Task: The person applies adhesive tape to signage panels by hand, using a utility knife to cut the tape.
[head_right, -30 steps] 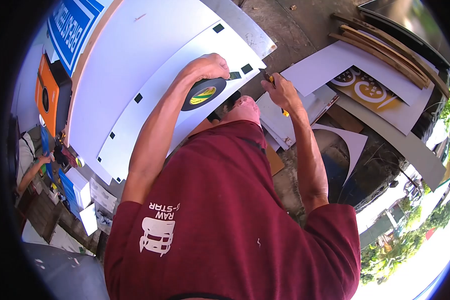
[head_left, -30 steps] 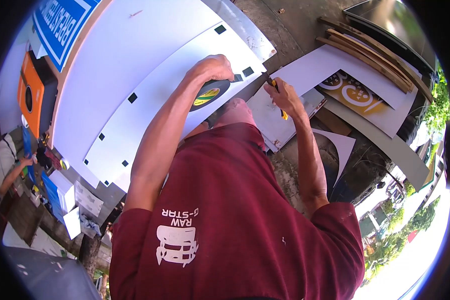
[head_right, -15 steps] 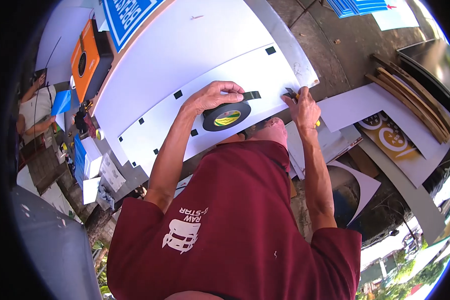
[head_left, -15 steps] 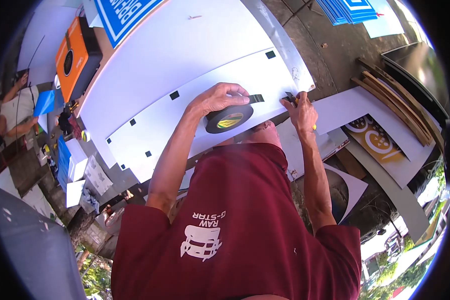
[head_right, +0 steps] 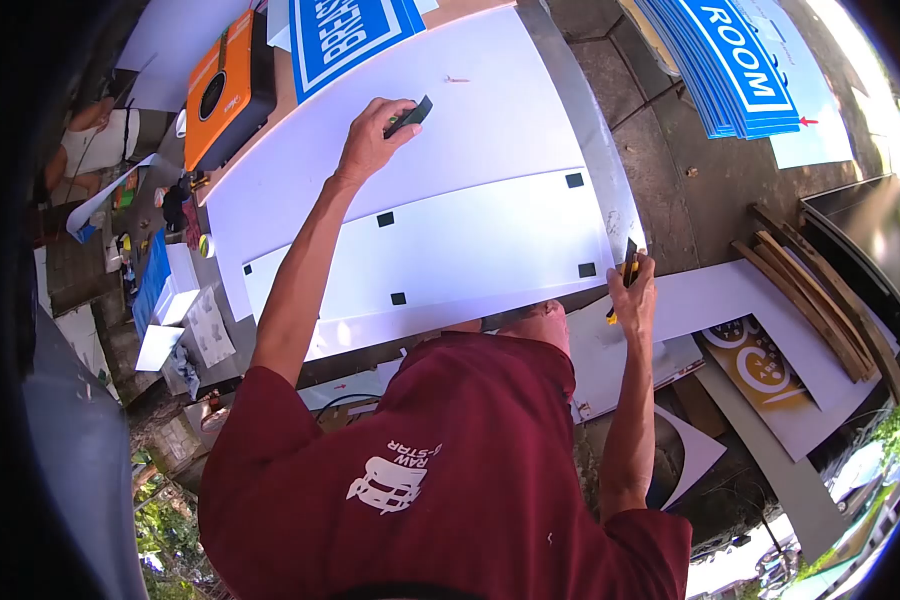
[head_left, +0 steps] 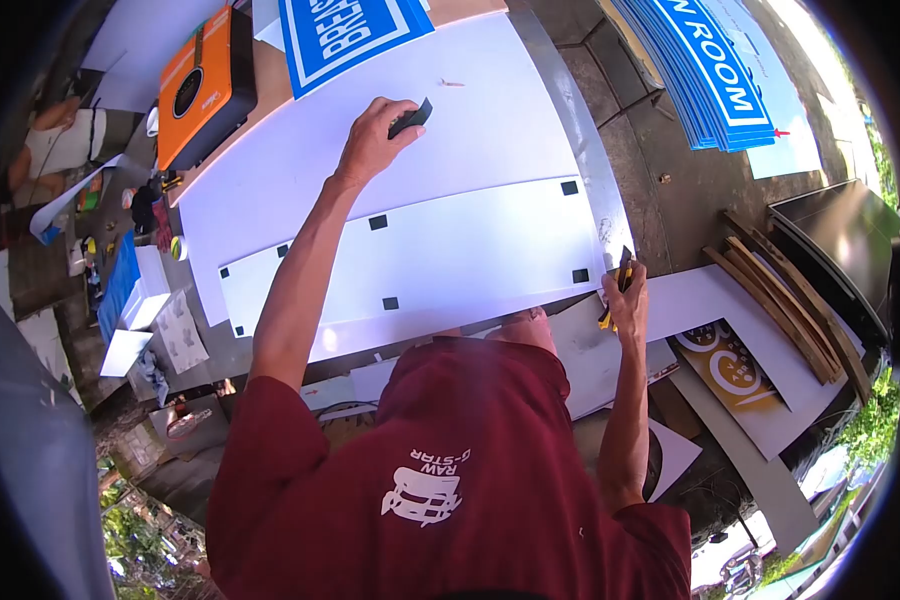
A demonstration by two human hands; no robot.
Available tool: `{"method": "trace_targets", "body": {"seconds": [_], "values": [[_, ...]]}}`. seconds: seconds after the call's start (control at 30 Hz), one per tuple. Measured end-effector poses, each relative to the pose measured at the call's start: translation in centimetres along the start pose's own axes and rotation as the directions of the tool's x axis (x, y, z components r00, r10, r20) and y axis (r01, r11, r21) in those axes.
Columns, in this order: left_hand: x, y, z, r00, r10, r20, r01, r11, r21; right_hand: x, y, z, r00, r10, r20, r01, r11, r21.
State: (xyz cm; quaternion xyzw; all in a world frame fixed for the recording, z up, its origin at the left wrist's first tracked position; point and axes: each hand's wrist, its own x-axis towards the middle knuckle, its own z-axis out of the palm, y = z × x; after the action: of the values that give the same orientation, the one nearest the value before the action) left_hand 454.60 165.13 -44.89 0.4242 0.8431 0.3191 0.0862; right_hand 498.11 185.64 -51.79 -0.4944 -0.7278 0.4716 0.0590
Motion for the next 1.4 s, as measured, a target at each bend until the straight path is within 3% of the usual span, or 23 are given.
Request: {"method": "trace_targets", "body": {"seconds": [0.03,0.07,0.17,0.2,0.3,0.33,0.4,0.43,0.53,0.57,0.67,0.73,0.77,0.83,0.9,0.97,1.07,1.17,1.3,1.4], "values": [[0.5,-1.0,-0.1,0.999,-0.024,-0.031,0.025,0.999,0.029,0.5,-0.6,0.1,0.996,-0.084,-0.006,0.084,0.996,-0.012],[0.5,-1.9,-0.3,0.997,-0.053,-0.061,0.057,0.997,0.058,0.8,-1.0,-0.2,0.997,-0.047,0.058,0.048,0.999,-0.019],[-0.4,-7.2,1.2,0.989,-0.072,-0.128,0.095,0.977,0.19,4.0,0.9,0.9,0.952,-0.298,0.074,0.305,0.947,-0.105],[-1.2,-9.1,1.9,0.985,-0.096,-0.142,0.123,0.974,0.191,4.6,-0.3,1.3,0.905,-0.425,0.025,0.419,0.879,-0.227],[-4.6,-9.4,2.2,0.975,-0.122,-0.187,0.162,0.964,0.212,6.8,-4.5,2.4,0.858,-0.51,0.056,0.511,0.838,-0.192],[-5.8,-9.1,2.2,0.961,-0.082,-0.266,0.16,0.944,0.288,8.1,-5.6,3.1,0.886,-0.453,0.099,0.463,0.873,-0.149],[-9.0,-7.8,2.6,0.908,-0.066,-0.413,0.245,0.885,0.397,10.7,-8.0,4.9,0.785,-0.595,0.174,0.62,0.744,-0.249],[-10.8,-7.4,2.8,0.869,-0.174,-0.463,0.335,0.895,0.294,12.2,-9.1,5.7,0.708,-0.66,0.251,0.705,0.648,-0.287],[-18.0,-6.7,3.5,0.658,-0.506,-0.557,0.565,0.822,-0.08,16.7,-12.2,9.5,0.641,-0.678,0.359,0.76,0.495,-0.422],[-20.4,-6.1,3.7,0.53,-0.623,-0.575,0.601,0.755,-0.264,18.0,-13.4,10.4,0.628,-0.672,0.391,0.767,0.453,-0.454],[-28.7,-7.1,4.3,0.154,-0.817,-0.556,0.698,0.488,-0.524,18.5,-15.6,11.9,0.423,-0.881,0.211,0.831,0.285,-0.478],[-33.3,-7.9,4.9,-0.098,-0.864,-0.495,0.647,0.322,-0.691,16.8,-16.2,11.9,0.471,-0.846,0.25,0.854,0.366,-0.371],[-36.1,-9.1,5.7,-0.166,-0.864,-0.475,0.647,0.267,-0.714,15.7,-15.9,12.1,0.478,-0.822,0.309,0.874,0.408,-0.265],[-39.4,-10.3,6.5,-0.217,-0.878,-0.426,0.547,0.253,-0.798,12.5,-14.9,12.8,0.41,-0.795,0.448,0.912,0.367,-0.182],[-37.9,-7.6,4.6,-0.292,-0.856,-0.427,0.64,0.157,-0.752,10.1,-13.5,14.3,0.4,-0.75,0.527,0.913,0.376,-0.159],[-39.4,-10.1,5.6,-0.321,-0.877,-0.358,0.499,0.165,-0.851,8.5,-12.9,15.6,0.359,-0.751,0.554,0.93,0.237,-0.281],[-37.1,-7.9,3.6,-0.287,-0.923,-0.255,0.257,0.183,-0.949,7.3,-13.4,16.6,0.389,-0.727,0.566,0.913,0.225,-0.339],[-36.8,-7.8,3.0,-0.35,-0.923,-0.157,0.094,0.132,-0.987,6.8,-14.1,17.3,0.398,-0.714,0.576,0.908,0.216,-0.359],[-39.5,-10.7,4.0,-0.258,-0.961,-0.094,0.078,0.076,-0.994,7.1,-13.9,18.3,0.39,-0.74,0.548,0.917,0.261,-0.302],[-39.6,-10.1,3.1,-0.297,-0.95,-0.097,0.072,0.079,-0.994,6.3,-13.0,19.0,0.399,-0.715,0.574,0.916,0.341,-0.212]]}}
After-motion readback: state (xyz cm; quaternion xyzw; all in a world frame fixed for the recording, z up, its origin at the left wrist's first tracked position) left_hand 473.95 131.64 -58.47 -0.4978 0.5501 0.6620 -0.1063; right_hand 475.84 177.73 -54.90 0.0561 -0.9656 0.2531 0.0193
